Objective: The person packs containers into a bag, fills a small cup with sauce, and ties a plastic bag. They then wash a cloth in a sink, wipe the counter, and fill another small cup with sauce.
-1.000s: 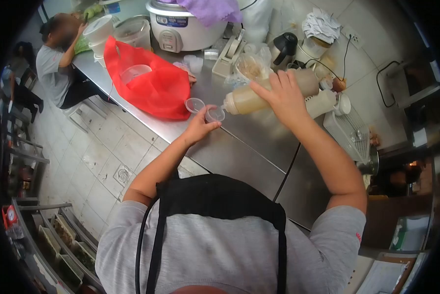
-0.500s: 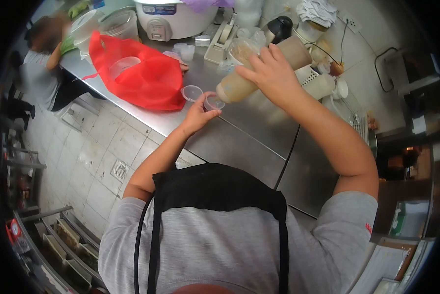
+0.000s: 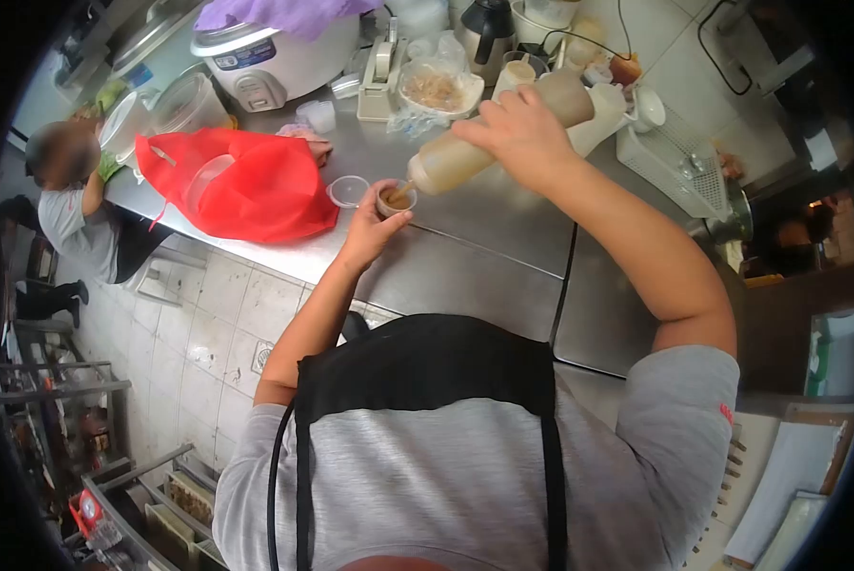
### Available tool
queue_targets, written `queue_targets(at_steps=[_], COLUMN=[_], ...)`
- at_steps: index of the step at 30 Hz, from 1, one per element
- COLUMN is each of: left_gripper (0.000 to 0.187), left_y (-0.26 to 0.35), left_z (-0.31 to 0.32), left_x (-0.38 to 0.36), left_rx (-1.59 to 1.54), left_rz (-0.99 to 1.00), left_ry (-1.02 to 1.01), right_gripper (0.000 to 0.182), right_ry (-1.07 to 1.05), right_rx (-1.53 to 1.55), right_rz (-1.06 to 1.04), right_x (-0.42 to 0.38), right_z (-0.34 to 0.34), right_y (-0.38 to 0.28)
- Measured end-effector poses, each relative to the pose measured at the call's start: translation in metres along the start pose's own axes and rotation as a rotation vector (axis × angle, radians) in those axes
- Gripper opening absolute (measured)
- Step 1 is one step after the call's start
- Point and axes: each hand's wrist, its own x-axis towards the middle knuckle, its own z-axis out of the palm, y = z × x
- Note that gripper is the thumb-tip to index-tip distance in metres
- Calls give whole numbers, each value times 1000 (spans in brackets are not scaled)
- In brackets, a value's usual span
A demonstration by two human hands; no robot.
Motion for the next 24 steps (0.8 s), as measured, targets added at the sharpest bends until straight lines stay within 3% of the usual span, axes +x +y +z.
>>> queue_targets(at_steps=[3, 9, 18, 24], left_gripper=[46, 46, 47, 47], left_y=[1, 4, 6, 4], left_z=[5, 12, 20, 21], left_x=[2, 6, 12, 17], left_rx=[-121, -80, -69, -84], left_rz=[-50, -52, -84, -61], left_ry=[-6, -8, -30, -5], right_gripper=[32, 37, 35, 50], right_ry=[54, 160, 108, 94], right_rx=[-45, -73, 37, 160], right_rz=[2, 27, 128, 227], right_x=[-9, -19, -37, -51], right_z=[10, 19, 38, 50], right_y=[3, 6, 6, 7])
